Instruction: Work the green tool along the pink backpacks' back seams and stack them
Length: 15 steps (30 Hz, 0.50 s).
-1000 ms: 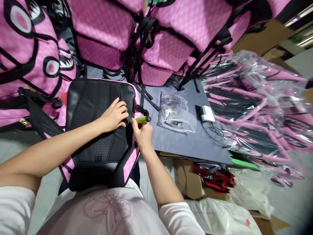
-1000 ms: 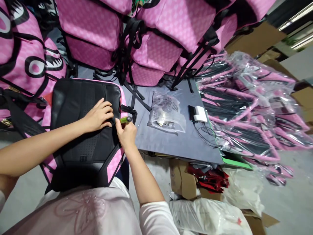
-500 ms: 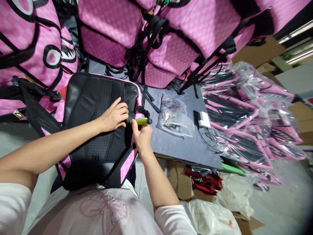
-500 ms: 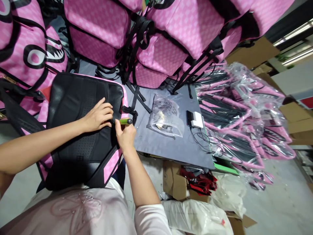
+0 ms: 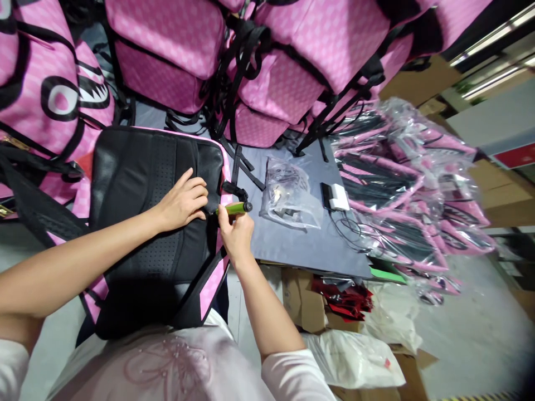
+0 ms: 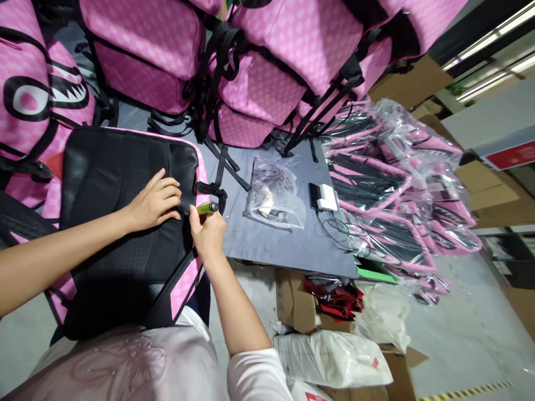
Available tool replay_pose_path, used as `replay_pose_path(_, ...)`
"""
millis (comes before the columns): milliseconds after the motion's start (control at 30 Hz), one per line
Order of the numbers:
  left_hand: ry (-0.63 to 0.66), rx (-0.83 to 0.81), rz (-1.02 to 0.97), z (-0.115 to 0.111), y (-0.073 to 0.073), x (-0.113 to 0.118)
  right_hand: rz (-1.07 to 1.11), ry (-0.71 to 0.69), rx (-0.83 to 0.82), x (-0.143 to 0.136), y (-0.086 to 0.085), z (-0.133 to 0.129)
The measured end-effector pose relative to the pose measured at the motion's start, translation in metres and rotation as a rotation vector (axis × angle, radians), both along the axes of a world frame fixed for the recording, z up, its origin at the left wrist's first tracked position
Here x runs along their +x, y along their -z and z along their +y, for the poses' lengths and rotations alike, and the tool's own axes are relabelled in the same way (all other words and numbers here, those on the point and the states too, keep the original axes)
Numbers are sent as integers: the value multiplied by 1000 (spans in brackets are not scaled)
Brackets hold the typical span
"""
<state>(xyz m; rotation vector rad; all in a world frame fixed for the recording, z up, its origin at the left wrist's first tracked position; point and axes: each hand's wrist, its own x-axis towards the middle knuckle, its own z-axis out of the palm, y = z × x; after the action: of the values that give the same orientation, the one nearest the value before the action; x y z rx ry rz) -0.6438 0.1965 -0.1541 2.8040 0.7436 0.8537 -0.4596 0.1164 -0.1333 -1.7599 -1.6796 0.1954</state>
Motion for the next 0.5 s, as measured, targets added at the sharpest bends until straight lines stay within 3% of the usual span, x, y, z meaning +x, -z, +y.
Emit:
replay_pose_path(267, -14, 71, 32, 1, 0, 2, 5, -35, 17, 1, 1, 3)
replay_pose_path(500, -9, 27, 27, 0, -3, 2, 69, -30, -24, 2, 1, 6)
